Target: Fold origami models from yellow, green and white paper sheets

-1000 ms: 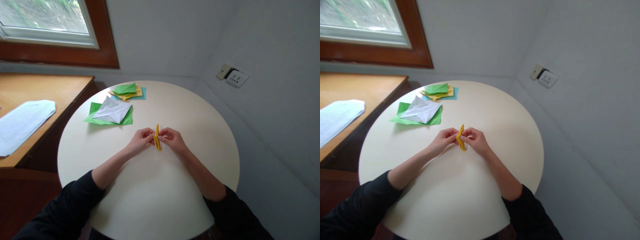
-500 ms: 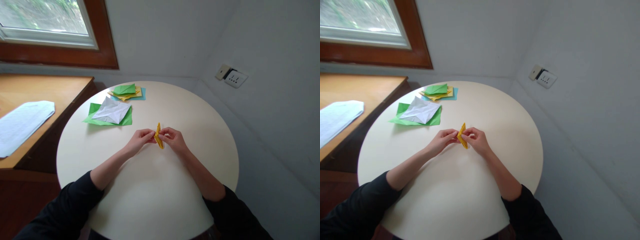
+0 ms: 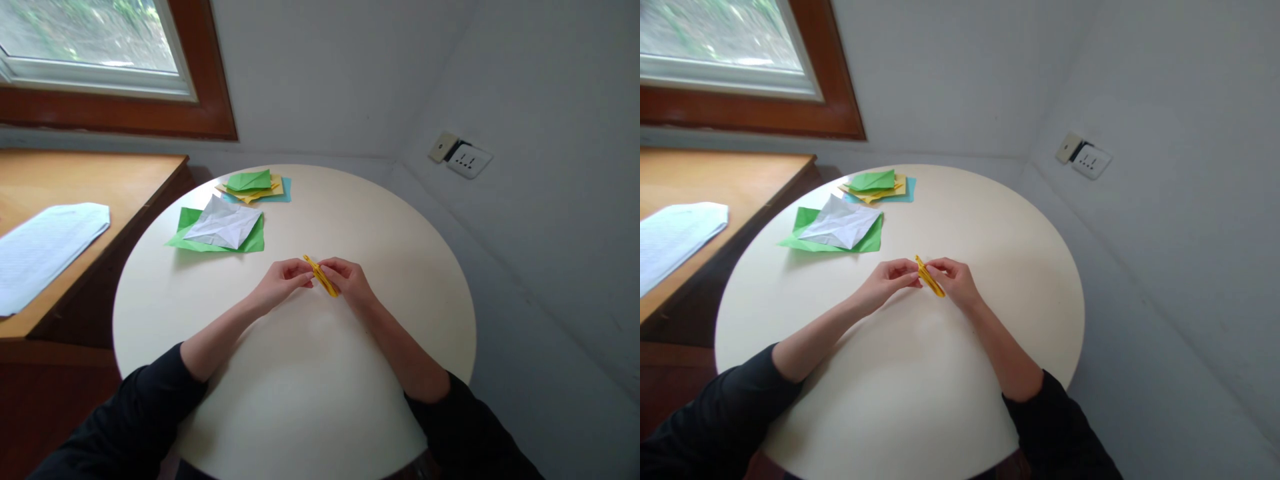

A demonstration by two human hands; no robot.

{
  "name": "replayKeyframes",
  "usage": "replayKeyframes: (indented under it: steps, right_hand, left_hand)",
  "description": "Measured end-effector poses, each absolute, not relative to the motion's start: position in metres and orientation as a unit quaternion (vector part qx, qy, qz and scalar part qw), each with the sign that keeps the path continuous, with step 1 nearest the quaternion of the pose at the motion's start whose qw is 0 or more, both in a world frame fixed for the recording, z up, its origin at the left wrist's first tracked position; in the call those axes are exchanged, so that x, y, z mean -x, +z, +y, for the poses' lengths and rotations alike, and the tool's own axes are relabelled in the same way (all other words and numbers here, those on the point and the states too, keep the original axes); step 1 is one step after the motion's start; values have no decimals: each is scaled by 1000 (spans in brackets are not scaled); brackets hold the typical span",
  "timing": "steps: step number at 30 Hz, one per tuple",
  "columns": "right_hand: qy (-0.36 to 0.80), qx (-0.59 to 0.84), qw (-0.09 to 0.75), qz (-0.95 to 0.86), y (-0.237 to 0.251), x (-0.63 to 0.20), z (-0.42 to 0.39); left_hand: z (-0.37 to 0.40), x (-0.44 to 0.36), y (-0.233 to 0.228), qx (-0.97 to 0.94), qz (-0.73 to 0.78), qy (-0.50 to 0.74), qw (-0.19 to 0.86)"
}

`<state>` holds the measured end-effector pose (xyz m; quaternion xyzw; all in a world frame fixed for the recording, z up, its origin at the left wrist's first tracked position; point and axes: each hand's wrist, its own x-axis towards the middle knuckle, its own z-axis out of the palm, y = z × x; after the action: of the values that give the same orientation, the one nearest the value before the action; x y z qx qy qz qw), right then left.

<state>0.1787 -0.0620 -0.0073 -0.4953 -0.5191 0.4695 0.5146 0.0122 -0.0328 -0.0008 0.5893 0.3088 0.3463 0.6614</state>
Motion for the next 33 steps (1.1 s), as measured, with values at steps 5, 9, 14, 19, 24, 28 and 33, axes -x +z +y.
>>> replayKeyframes:
  steps: [5,9,14,19,24,28,33]
  right_hand:
    - [465,494,514,-525,-9,-180,-62]
    - [473,487,518,-520,-11,-181,-61]
    - [474,487,516,-521,-12,-181,-61]
    - [477,483,516,-521,-11,-181,-61]
    - [483,475,518,-522,-11,-181,-61]
    - [490,477,518,-514,-10,-181,-62]
    - [495,478,514,-512,-10,-180,-62]
  left_hand:
    - [-33,-12,-2,-602,304,345,653]
    - [-33,-12,-2,-606,302,343,651]
    - [-34,-13,0,-606,297,347,652]
    - [-34,-13,0,-606,292,352,652]
    - [-34,-12,0,-604,286,353,655]
    - [-34,-11,0,-604,282,348,659]
    - [-33,-11,-1,-596,272,350,670]
